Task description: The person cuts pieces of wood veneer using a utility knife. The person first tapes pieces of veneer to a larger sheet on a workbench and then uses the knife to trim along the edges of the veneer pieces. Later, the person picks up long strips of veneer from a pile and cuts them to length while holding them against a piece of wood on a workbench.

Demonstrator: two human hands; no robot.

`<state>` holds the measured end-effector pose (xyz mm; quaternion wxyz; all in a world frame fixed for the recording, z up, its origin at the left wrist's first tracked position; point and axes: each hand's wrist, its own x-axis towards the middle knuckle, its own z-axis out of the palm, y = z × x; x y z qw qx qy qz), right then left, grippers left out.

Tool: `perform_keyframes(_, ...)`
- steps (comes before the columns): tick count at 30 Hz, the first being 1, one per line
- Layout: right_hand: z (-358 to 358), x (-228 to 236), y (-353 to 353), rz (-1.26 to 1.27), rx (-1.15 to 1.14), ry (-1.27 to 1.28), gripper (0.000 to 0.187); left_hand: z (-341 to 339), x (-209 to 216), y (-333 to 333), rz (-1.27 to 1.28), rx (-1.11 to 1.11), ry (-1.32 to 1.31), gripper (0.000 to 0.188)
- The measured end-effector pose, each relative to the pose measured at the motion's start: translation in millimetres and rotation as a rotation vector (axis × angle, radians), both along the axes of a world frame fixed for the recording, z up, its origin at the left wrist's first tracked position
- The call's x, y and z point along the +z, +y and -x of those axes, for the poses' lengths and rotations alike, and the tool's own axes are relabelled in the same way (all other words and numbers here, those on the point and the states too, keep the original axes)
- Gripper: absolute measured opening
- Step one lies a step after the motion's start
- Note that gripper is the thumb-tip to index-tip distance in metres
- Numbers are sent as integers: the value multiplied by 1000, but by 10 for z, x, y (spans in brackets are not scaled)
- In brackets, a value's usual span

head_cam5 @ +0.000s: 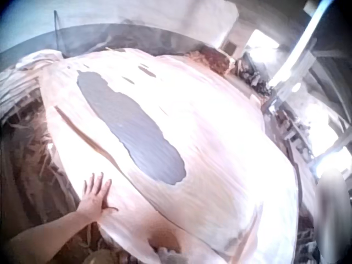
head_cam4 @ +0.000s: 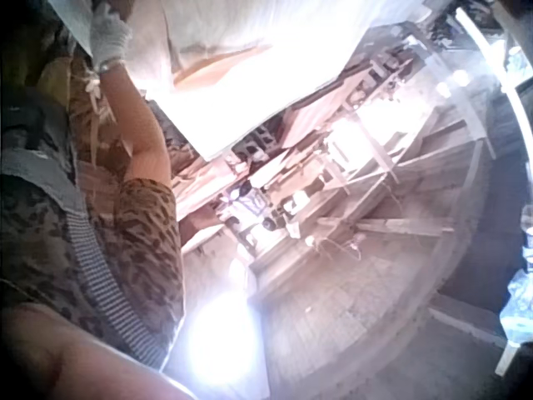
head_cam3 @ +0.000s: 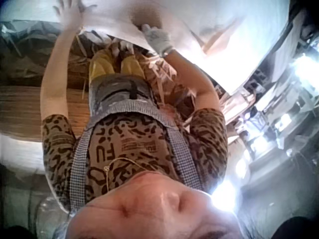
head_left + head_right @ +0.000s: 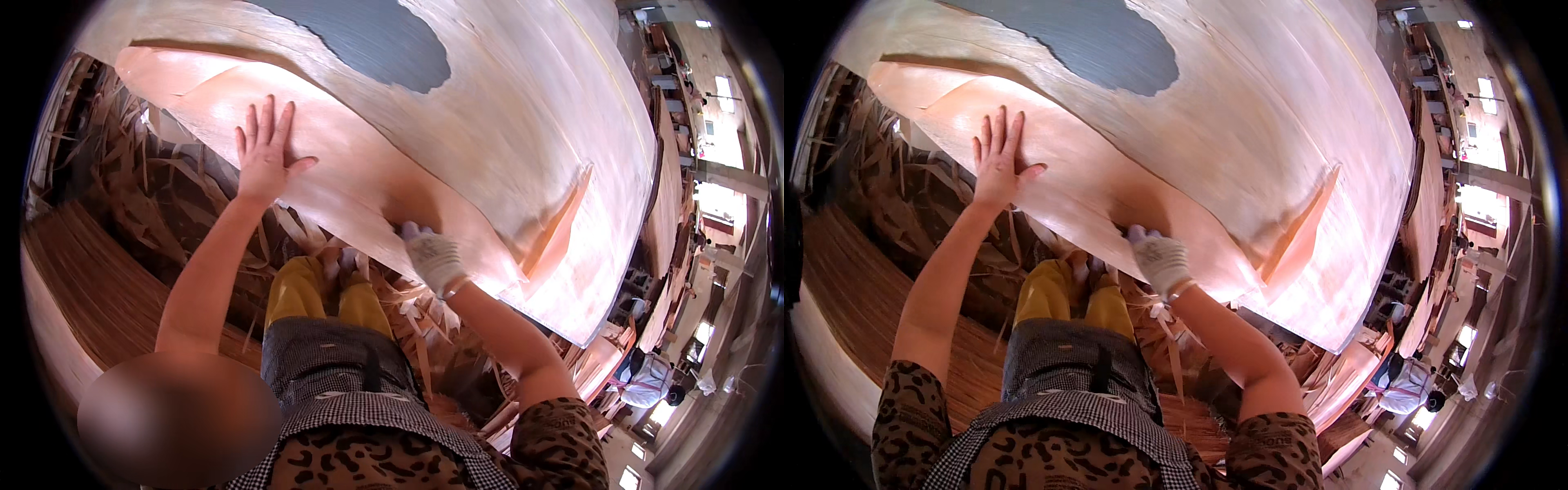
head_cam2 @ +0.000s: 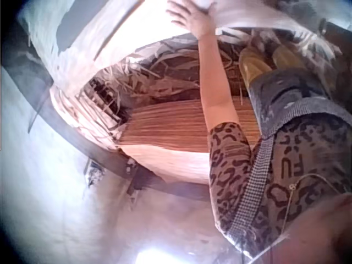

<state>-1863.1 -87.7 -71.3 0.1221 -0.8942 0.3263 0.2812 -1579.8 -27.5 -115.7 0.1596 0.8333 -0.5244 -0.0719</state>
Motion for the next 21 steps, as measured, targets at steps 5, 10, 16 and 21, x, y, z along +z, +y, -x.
perform_keyframes(5, 1269, 90, -216, 50, 167, 46, 10, -8, -1, 1, -5, -18, -42, 90)
perform_keyframes(10, 2821, 116, -422, 126, -351, -114, 20, 2, 16, -59, 29, -48, -60, 89)
perform_keyframes(16, 1898, 668, -176, 224, -211, -351, 8, -20, -18, 35, -12, 4, -60, 89)
perform_keyframes(21, -73, 306, -335, 19, 54, -512, 9, 6, -6, -16, 72, 39, 138, 96)
